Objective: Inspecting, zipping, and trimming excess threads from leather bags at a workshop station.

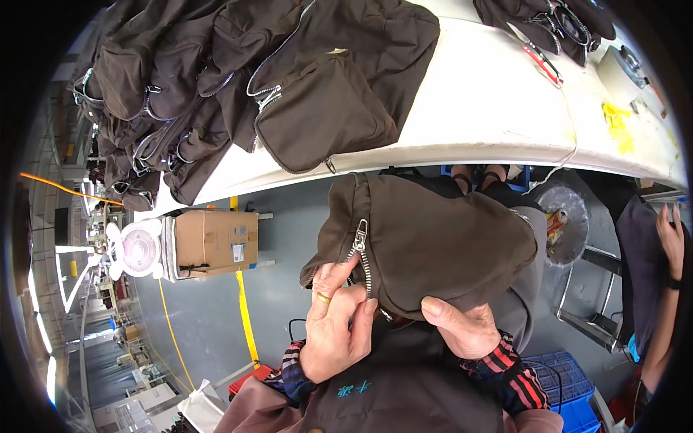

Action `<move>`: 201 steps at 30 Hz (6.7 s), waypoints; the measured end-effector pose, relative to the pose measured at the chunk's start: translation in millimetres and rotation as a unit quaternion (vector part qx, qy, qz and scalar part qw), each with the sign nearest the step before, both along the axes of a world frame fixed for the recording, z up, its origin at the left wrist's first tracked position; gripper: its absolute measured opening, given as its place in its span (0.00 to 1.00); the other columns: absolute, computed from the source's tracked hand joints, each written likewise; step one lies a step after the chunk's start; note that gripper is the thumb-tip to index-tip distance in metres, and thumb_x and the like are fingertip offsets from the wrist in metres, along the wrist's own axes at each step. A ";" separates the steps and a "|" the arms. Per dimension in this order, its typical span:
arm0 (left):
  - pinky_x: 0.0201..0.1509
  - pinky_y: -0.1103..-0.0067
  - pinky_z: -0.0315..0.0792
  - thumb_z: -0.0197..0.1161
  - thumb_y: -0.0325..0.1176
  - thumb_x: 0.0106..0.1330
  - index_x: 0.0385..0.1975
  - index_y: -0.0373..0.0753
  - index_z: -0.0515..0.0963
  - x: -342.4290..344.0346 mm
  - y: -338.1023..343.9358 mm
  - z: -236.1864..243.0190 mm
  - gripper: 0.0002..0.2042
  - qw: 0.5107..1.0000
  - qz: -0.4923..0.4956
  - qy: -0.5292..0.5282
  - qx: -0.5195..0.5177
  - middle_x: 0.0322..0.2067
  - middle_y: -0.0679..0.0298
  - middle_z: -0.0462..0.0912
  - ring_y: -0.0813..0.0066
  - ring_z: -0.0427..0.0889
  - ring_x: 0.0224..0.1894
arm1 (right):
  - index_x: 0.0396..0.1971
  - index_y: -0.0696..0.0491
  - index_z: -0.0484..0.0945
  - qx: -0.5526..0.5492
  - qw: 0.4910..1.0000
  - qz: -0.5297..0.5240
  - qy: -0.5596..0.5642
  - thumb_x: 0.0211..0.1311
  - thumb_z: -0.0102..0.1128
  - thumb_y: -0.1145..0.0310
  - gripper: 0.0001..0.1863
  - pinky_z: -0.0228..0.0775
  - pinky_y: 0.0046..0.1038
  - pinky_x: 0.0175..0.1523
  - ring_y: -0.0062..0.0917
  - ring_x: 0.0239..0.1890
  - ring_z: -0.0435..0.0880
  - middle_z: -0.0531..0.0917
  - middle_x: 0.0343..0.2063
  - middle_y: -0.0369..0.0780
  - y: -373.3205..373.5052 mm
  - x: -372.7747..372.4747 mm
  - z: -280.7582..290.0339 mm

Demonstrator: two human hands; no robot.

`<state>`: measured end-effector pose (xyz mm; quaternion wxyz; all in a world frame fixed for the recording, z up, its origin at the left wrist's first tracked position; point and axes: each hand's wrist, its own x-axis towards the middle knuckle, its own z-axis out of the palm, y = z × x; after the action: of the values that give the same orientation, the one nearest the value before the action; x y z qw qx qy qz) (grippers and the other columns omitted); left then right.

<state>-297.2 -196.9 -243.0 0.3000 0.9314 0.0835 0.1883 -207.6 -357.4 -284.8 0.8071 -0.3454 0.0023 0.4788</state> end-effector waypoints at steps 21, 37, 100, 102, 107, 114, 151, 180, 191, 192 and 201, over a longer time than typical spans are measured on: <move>0.66 0.64 0.48 0.44 0.42 0.68 0.61 0.34 0.55 15.0 30.4 -35.6 0.25 0.527 0.020 -0.146 -0.837 0.62 0.59 0.57 0.63 0.54 0.65 | 0.37 0.57 0.77 -0.086 0.951 0.066 -0.289 0.55 0.59 0.80 0.09 0.70 0.17 0.37 0.14 0.35 0.76 0.79 0.35 0.33 0.9 -7.9 -21.2; 0.64 0.66 0.54 0.42 0.42 0.69 0.59 0.35 0.59 22.1 35.4 -29.5 0.23 0.424 -0.070 -0.134 -0.893 0.59 0.59 0.63 0.64 0.59 0.63 | 0.42 0.60 0.74 -0.138 0.847 0.283 -0.428 0.59 0.56 0.60 0.18 0.69 0.24 0.41 0.26 0.33 0.80 0.80 0.30 0.43 -19.2 -5.8 -20.7; 0.62 0.74 0.59 0.49 0.32 0.66 0.55 0.35 0.63 78.2 -48.7 -74.1 0.19 0.859 -0.243 0.310 -0.328 0.55 0.55 0.66 0.67 0.66 0.58 | 0.51 0.59 0.69 -0.112 0.883 -0.039 -0.455 0.64 0.41 0.54 0.25 0.52 0.37 0.59 0.31 0.51 0.71 0.75 0.47 0.43 -18.5 55.4 14.4; 0.62 0.74 0.59 0.49 0.32 0.65 0.55 0.35 0.63 84.1 -49.2 -77.1 0.19 0.856 -0.257 0.317 -0.316 0.55 0.55 0.67 0.66 0.66 0.58 | 0.43 0.59 0.74 -0.131 0.898 -0.144 -0.395 0.67 0.40 0.59 0.20 0.62 0.28 0.52 0.26 0.42 0.75 0.78 0.38 0.42 -4.2 69.7 -5.9; 0.62 0.74 0.59 0.49 0.32 0.65 0.55 0.35 0.64 71.0 -31.5 -76.8 0.19 0.854 -0.273 0.331 -0.295 0.55 0.54 0.67 0.66 0.66 0.58 | 0.31 0.63 0.76 -0.171 0.919 -0.142 -0.327 0.68 0.38 0.53 0.26 0.63 0.21 0.35 0.17 0.26 0.70 0.75 0.21 0.36 25.0 81.5 -7.9; 0.61 0.74 0.60 0.49 0.32 0.65 0.54 0.35 0.64 117.7 -24.4 -82.4 0.18 0.852 -0.291 0.337 -0.275 0.55 0.54 0.67 0.66 0.67 0.57 | 0.19 0.60 0.74 -0.219 0.878 -0.152 -0.397 0.69 0.36 0.54 0.28 0.58 0.22 0.25 0.18 0.15 0.63 0.64 0.09 0.34 43.4 85.1 -18.8; 0.60 0.72 0.62 0.50 0.34 0.64 0.46 0.34 0.72 -19.8 -1.5 -96.7 0.15 0.801 -0.378 0.389 -0.253 0.50 0.49 0.72 0.60 0.71 0.54 | 0.17 0.59 0.72 -0.416 0.800 0.149 -0.406 0.60 0.51 0.55 0.22 0.61 0.36 0.26 0.40 0.17 0.69 0.71 0.13 0.49 -59.8 66.2 -32.2; 0.65 0.75 0.52 0.36 0.31 0.68 0.58 0.35 0.58 23.0 -106.1 -80.8 0.19 0.585 -0.520 0.568 -0.255 0.59 0.54 0.60 0.65 0.59 0.62 | 0.17 0.59 0.76 -0.526 0.686 0.145 -0.481 0.60 0.45 0.56 0.23 0.68 0.43 0.34 0.48 0.25 0.77 0.76 0.18 0.52 -61.1 60.8 -42.2; 0.68 0.76 0.48 0.31 0.30 0.70 0.62 0.36 0.52 29.4 -33.4 -43.6 0.21 0.555 -0.509 0.596 -0.279 0.62 0.55 0.55 0.68 0.54 0.65 | 0.43 0.56 0.71 -0.313 0.712 0.087 -0.622 0.46 0.67 0.59 0.25 0.68 0.32 0.40 0.37 0.35 0.76 0.76 0.34 0.44 -69.1 20.9 52.1; 0.68 0.75 0.46 0.33 0.29 0.68 0.62 0.35 0.52 30.2 -33.2 -41.7 0.22 0.581 -0.509 0.524 -0.359 0.63 0.55 0.53 0.68 0.52 0.66 | 0.41 0.56 0.72 -0.320 0.707 0.107 -0.621 0.48 0.65 0.60 0.23 0.67 0.33 0.40 0.37 0.34 0.75 0.75 0.32 0.44 -68.6 14.0 42.2; 0.67 0.73 0.49 0.40 0.25 0.65 0.59 0.30 0.56 9.5 -41.2 -75.5 0.21 0.742 -0.553 0.196 -0.325 0.60 0.49 0.57 0.62 0.55 0.64 | 0.27 0.58 0.73 -0.360 0.771 -0.002 -0.526 0.53 0.57 0.77 0.03 0.63 0.29 0.28 0.34 0.22 0.71 0.72 0.19 0.41 -68.9 -2.9 27.0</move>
<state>-287.7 -238.0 -318.5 0.6126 0.6767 -0.3333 -0.2359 -210.4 -426.3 -257.8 0.5000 -0.8083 -0.2497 0.1851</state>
